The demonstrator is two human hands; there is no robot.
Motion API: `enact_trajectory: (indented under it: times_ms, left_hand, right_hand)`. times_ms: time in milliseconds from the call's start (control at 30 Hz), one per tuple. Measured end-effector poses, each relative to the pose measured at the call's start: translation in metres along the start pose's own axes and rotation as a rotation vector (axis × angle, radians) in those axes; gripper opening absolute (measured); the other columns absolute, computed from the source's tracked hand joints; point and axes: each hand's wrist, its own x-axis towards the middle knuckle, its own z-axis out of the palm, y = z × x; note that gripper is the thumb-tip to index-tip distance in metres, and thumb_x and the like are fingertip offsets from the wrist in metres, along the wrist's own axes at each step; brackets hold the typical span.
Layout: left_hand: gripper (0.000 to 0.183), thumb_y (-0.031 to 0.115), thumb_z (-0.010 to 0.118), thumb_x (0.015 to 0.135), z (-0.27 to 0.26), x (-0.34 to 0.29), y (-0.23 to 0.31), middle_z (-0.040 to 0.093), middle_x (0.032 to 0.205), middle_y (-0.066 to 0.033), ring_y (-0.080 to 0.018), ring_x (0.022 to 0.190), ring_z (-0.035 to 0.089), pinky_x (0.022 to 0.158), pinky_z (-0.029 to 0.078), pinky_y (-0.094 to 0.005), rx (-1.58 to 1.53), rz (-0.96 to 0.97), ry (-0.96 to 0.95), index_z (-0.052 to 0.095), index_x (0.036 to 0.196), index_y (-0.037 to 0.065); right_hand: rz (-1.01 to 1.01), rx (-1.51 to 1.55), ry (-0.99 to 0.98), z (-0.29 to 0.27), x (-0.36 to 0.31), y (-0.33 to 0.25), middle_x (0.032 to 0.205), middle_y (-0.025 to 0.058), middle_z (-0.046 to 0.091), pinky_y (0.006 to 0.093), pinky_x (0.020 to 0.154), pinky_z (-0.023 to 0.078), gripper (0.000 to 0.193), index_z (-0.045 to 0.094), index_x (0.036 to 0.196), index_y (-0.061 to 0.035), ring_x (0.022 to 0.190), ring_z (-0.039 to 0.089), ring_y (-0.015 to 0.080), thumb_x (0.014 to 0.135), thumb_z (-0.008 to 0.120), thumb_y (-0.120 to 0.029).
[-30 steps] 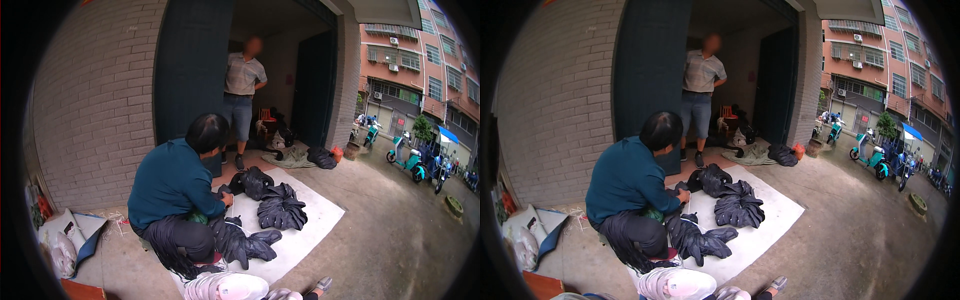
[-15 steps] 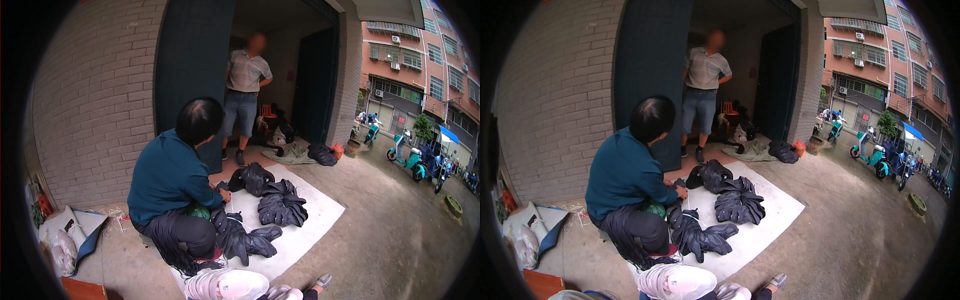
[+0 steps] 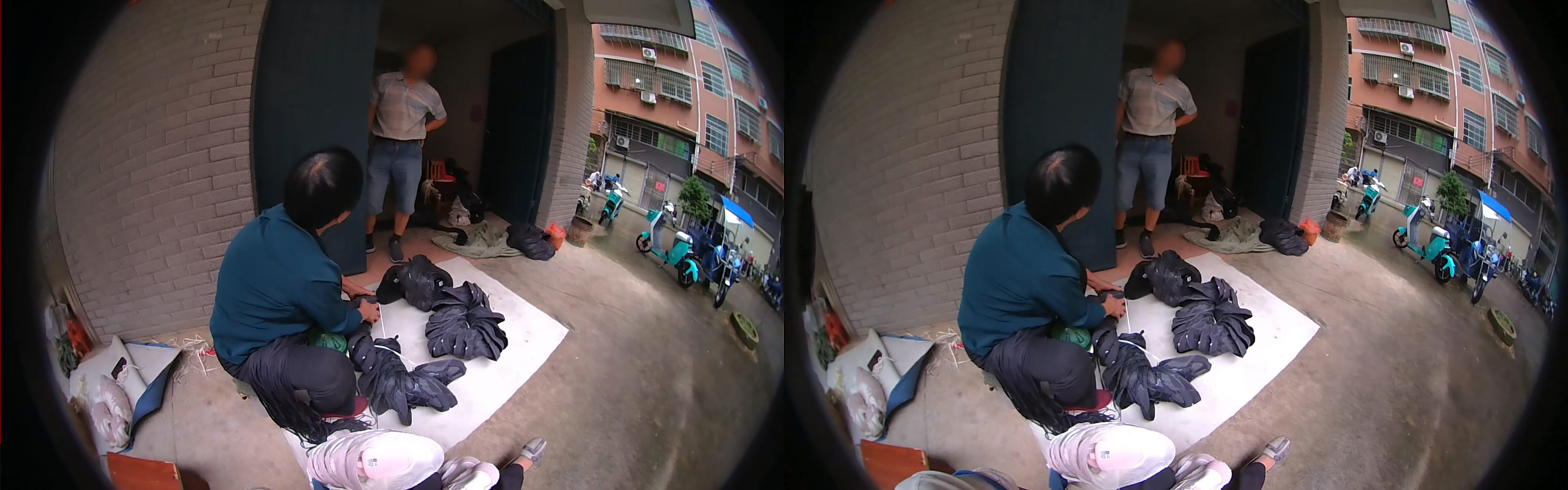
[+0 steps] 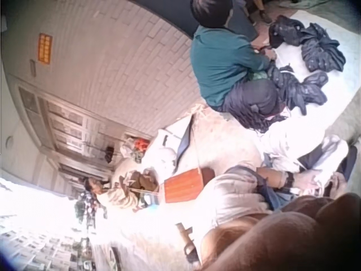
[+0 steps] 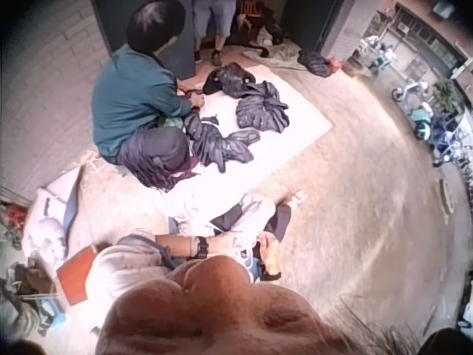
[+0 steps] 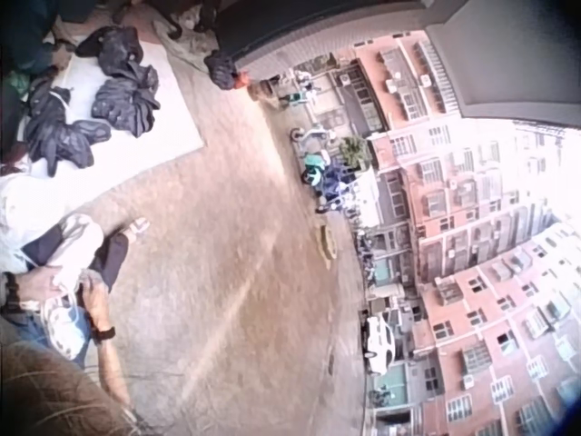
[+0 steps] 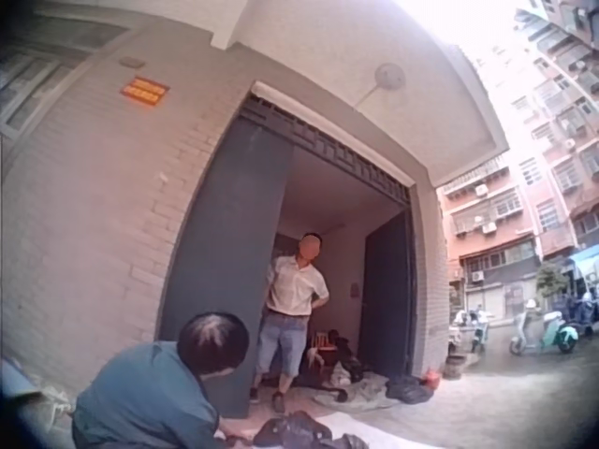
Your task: The recorder is threading white laces through the eyelets of pink and white sneakers.
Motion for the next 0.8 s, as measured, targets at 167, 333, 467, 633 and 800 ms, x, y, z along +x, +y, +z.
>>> enact_trajectory:
  times_ms: [167,333,467,633,800]
  left_hand:
    - [0.034,0.012,0.052,0.093,-0.021,0.012,-0.003,0.058,0.121,-0.0014,-0.0147,0.109,0.054,0.086,0.051,-0.0340,-0.209,-0.152,0.033,0.052,0.127,0.012]
    - [0.049,-0.008,0.055,0.086,-0.004,-0.003,0.003,0.057,0.118,-0.0031,-0.0114,0.107,0.054,0.083,0.052,-0.0279,0.083,0.037,-0.089,0.046,0.131,0.006]
    - [0.050,-0.006,0.057,0.086,0.002,-0.007,0.003,0.057,0.121,-0.0034,-0.0119,0.106,0.055,0.081,0.053,-0.0288,0.047,0.015,-0.096,0.044,0.133,0.007]
    - [0.048,-0.005,0.058,0.086,0.004,-0.008,0.003,0.058,0.124,-0.0053,-0.0134,0.105,0.057,0.081,0.054,-0.0319,-0.053,0.002,-0.091,0.047,0.131,0.008]
    - [0.043,-0.006,0.055,0.088,-0.011,0.005,0.001,0.057,0.125,-0.0076,-0.0161,0.110,0.057,0.091,0.050,-0.0334,-0.256,-0.133,-0.034,0.049,0.128,0.006]
  right_hand:
    - [0.037,0.014,0.049,-0.003,-0.002,-0.029,0.096,0.0228,0.066,0.0390,0.081,0.050,0.025,0.064,0.104,0.0020,0.091,0.065,0.0353,0.092,0.054,-0.017]
    - [0.015,0.032,-0.070,-0.014,-0.008,-0.032,0.091,0.0209,0.068,0.0379,0.076,0.052,0.025,0.065,0.104,-0.0002,0.085,0.066,0.0335,0.092,0.056,-0.020]
    - [-0.060,0.150,-0.060,-0.008,-0.006,0.005,0.089,0.0206,0.068,0.0371,0.073,0.052,0.024,0.066,0.102,-0.0005,0.081,0.066,0.0320,0.091,0.057,-0.020]
    - [-0.180,0.059,0.025,-0.014,-0.003,-0.012,0.087,0.0180,0.069,0.0373,0.073,0.052,0.022,0.067,0.098,-0.0006,0.080,0.066,0.0326,0.092,0.056,-0.018]
    - [-0.198,0.014,0.097,-0.006,-0.008,-0.003,0.088,0.0182,0.068,0.0392,0.074,0.052,0.022,0.067,0.099,-0.0033,0.081,0.066,0.0339,0.093,0.055,-0.021]
